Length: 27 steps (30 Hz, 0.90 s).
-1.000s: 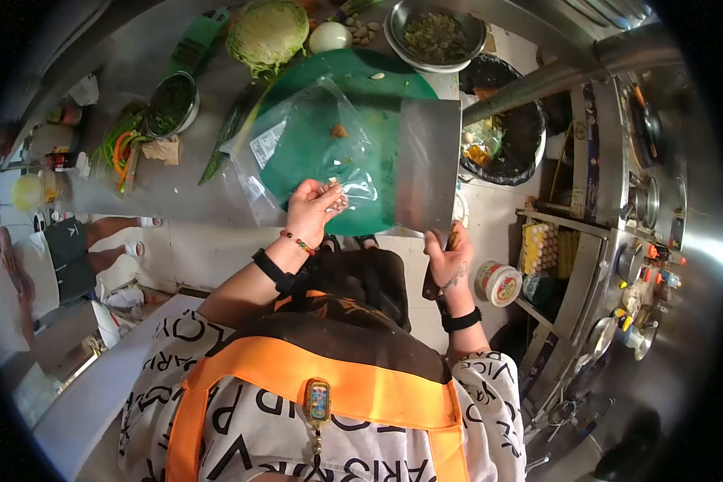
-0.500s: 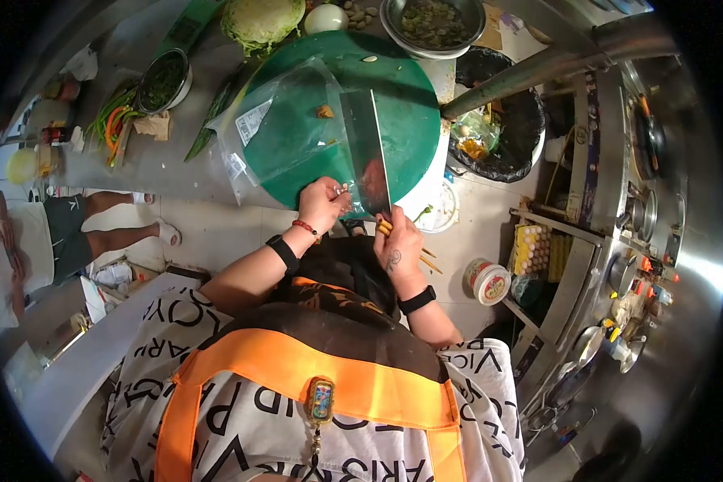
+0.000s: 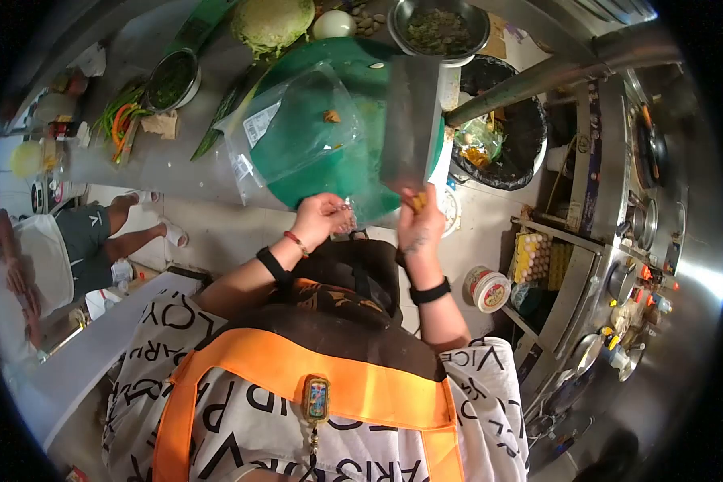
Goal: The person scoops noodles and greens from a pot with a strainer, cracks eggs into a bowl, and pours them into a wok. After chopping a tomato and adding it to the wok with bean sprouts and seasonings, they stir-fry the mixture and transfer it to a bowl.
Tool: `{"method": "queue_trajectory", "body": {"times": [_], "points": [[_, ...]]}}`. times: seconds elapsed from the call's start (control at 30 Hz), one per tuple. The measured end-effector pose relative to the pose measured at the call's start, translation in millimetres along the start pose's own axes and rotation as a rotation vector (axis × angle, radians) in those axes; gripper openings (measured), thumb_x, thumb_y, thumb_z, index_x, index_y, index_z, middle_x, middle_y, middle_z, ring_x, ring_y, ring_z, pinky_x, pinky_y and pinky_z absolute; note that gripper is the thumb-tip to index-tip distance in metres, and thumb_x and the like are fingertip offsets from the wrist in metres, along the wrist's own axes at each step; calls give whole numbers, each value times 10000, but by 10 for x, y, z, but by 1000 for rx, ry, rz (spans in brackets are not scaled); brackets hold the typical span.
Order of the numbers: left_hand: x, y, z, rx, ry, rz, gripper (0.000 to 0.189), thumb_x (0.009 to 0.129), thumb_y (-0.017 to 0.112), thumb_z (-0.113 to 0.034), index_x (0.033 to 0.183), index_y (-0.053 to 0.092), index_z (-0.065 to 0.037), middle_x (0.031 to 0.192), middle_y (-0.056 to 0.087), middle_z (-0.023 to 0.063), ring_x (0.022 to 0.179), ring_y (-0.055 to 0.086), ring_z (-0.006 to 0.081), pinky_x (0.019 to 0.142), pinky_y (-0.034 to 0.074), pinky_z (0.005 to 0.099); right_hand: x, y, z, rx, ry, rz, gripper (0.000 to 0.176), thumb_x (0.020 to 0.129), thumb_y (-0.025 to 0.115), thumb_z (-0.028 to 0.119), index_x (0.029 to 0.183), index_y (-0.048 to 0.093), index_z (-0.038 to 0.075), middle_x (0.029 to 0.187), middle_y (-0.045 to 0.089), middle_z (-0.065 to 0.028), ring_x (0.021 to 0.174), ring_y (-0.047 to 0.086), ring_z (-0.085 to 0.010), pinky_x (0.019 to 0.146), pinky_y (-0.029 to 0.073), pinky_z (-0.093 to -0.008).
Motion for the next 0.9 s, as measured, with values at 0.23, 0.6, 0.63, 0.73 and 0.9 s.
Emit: {"method": "queue_trajectory", "body": {"times": [0.23,0.6,0.63,0.73,0.9], "points": [[-325,-361,-625,-299,96,-8,211,822,573,24,1025,520,-3,917,607,77,828,631,163,678,535,254,-9,128,-639,302,366,278,105,855,563,90,915,507,24,640,527,10,509,470,-75,461,386,-223],[-833,-449,-948,-200,395,-129,124,851,576,-78,963,554,-31,803,634,59,741,618,124,612,508,260,605,490,117,-507,-320,592,339,848,585,283,771,596,-47,631,585,-169,557,551,-228,509,426,-357],[-920,-474,-995,-138,417,-144,113,848,573,-77,950,559,-33,781,635,56,713,613,118,597,497,252,640,544,375,-318,-254,639,294,850,585,242,849,610,-51,659,601,-130,550,534,-184,499,422,-327],[-1353,-493,-1094,38,525,-256,109,837,566,-78,936,565,-32,753,632,45,681,608,112,579,484,239,97,821,1587,49,-453,928,360,851,592,179,1117,543,-57,918,609,-91,620,569,-151,535,449,-264],[-2106,-743,-1276,-139,654,-383,100,857,539,-62,946,556,-22,798,629,52,713,610,107,598,509,238,-550,1364,2465,130,-653,1135,174,837,592,131,855,597,-42,584,560,-40,493,450,-68,466,363,-219]]}}
Point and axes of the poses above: each hand's wrist, its own x-axis towards the middle knuckle, its own y-axis out of the palm, z = x × y, the point moved 10 cm from there along x, towards the middle knuckle
